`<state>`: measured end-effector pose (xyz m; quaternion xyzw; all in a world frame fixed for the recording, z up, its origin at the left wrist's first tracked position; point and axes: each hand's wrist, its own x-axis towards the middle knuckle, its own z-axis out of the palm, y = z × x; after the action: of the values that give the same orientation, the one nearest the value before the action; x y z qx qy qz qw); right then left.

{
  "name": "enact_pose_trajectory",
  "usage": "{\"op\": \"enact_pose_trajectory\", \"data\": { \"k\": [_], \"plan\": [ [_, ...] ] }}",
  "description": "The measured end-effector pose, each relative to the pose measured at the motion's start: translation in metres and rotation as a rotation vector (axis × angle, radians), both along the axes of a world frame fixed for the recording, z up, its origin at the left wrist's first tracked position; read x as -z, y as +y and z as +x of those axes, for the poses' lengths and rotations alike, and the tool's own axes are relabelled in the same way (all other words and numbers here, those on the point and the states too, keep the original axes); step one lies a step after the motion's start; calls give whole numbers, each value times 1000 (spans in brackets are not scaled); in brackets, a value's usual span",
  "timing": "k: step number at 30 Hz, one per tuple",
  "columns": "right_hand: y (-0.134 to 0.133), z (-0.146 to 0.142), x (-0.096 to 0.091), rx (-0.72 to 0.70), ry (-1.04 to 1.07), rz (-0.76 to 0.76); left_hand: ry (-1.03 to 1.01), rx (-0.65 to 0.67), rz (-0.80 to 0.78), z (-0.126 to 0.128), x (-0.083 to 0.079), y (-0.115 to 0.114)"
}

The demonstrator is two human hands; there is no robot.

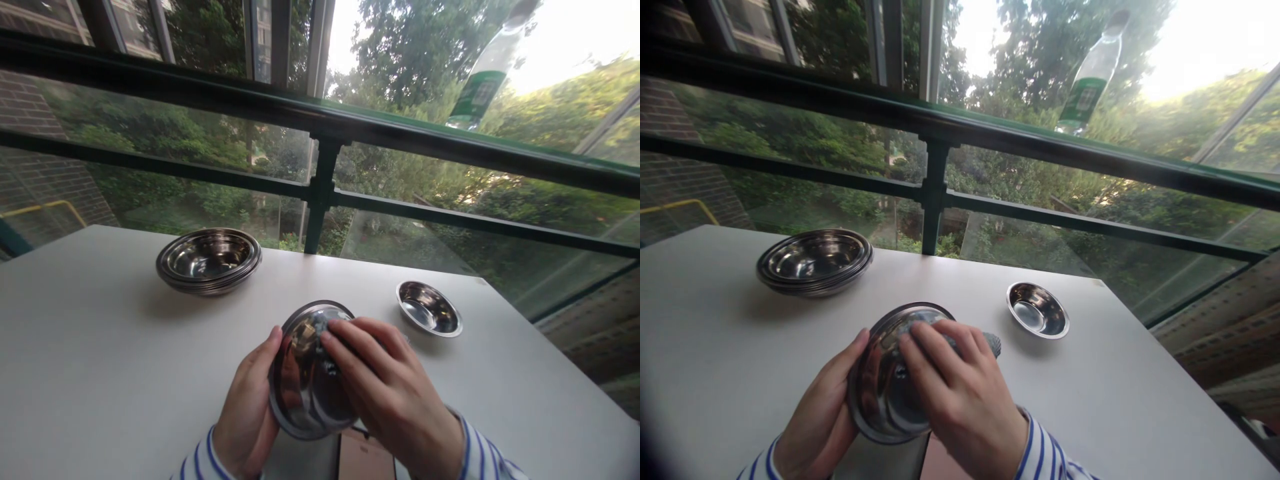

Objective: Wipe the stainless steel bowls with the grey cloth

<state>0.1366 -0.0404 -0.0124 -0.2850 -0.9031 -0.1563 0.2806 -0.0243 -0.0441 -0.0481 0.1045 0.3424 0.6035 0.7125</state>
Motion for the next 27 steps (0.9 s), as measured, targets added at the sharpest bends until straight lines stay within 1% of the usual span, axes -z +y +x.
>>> {"op": "enact_pose_trajectory", "data": {
  "k": [3,4,6,9,11,15,16,17,18,21,22,23,24,27],
  "plan": [
    [-4,-5,-3,-140,-70,31,-21,19,6,1,1,0],
    [-5,-6,-4,-160,-82,37,-24,24,13,1,1,0],
    [-2,-4,-6,-123,-69,15,-23,20,31,2,1,0],
    [5,2,-5,14,-5,-71,-13,8,30,2,1,0],
    [5,2,-5,26,8,-83,2,-3,13,2,0,1],
    [-4,-8,-6,-182,-51,-2,4,-6,12,-1,-5,0],
    [-5,-9,-7,-208,-60,6,-1,1,16,-2,-6,0],
    [-4,-9,-8,-199,-57,2,-4,6,19,-2,-7,-1],
    [-3,-7,-9,-159,-43,-13,-7,9,20,-2,-8,-1],
    [5,2,-10,22,28,-102,5,3,-10,-1,-8,-2],
    [7,4,-9,55,45,-122,13,-4,-25,-1,-8,-2],
    [7,3,-7,55,51,-129,20,-10,-37,0,-8,-2],
    [6,1,-5,18,40,-123,24,-18,-43,0,-8,-1],
    [-2,-13,1,-196,-23,-38,37,-32,-48,-1,-9,-1]
  ]
}}
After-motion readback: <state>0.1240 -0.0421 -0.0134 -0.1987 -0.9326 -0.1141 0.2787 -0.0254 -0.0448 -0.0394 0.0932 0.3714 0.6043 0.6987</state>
